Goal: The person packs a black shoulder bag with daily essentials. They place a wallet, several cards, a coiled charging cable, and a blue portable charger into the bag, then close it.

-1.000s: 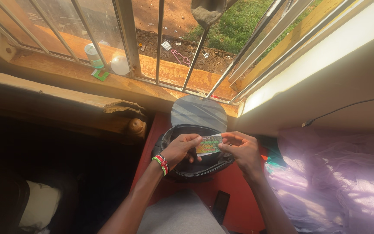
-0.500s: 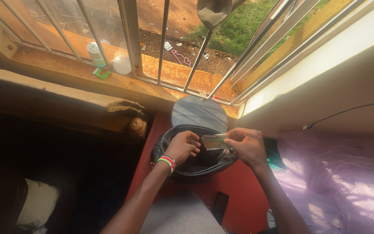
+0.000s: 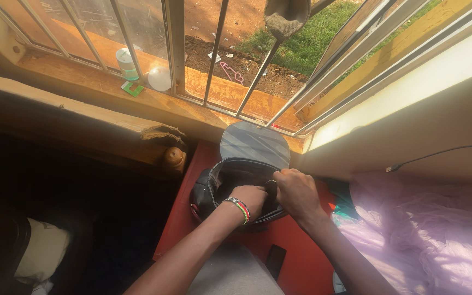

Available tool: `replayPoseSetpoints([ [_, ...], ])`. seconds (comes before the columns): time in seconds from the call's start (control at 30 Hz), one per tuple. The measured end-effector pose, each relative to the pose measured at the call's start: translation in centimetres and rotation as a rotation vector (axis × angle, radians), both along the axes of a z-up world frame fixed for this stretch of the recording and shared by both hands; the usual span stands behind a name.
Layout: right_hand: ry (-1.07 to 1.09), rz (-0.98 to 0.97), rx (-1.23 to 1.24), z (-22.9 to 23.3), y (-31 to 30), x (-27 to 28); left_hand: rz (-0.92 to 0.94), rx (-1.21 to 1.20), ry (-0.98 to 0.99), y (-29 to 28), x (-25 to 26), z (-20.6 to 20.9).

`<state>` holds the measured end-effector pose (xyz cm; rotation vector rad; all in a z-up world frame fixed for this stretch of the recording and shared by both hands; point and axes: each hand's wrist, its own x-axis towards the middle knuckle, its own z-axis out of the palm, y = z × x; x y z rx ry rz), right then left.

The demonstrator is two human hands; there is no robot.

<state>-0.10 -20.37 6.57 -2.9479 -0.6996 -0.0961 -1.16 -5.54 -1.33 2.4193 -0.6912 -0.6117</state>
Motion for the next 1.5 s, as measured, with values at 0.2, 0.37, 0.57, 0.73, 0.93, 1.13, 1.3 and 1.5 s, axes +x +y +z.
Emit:
replayPoseSetpoints([
  [0.2,0.024,-0.031,-0.013,0.1,0.0,-0.1,-0.013,0.006,-0.039,0.0,-0.1,-0.5],
  [0.37,0.034,-0.045,0.037,0.8,-0.1,-0.3,0.005,0.044,0.015,0.6,-0.4,0.0],
  [0.57,0.137,0.003,-0.006,-0.3,0.3,-0.1,0.013,0.060,0.002,1.1,-0.7,0.0],
  [0.73,0.180,0.074,0.012,-1.3,0.5,0.5,0.014,0.067,0.021,0.7,-0.7,-0.4],
  [0.93,0.298,-0.045,-0.094,-1.7,0.6,1.4,0.015,0.104,0.058,0.8,-0.8,-0.7],
  [1.13,0.218,-0.042,-0.070,-1.2,0.4,1.3,-0.001,0.018,-0.064,0.9,-1.0,-1.2],
  [1.3,0.100,0.021,0.032,-1.4,1.1,0.8,0.019,0.051,0.008,0.8,-1.2,-0.9],
  [1.5,0.173,-0.020,0.060,-1.6,1.5,0.6,-0.008,0.108,0.043,0.8,-1.2,-0.6],
])
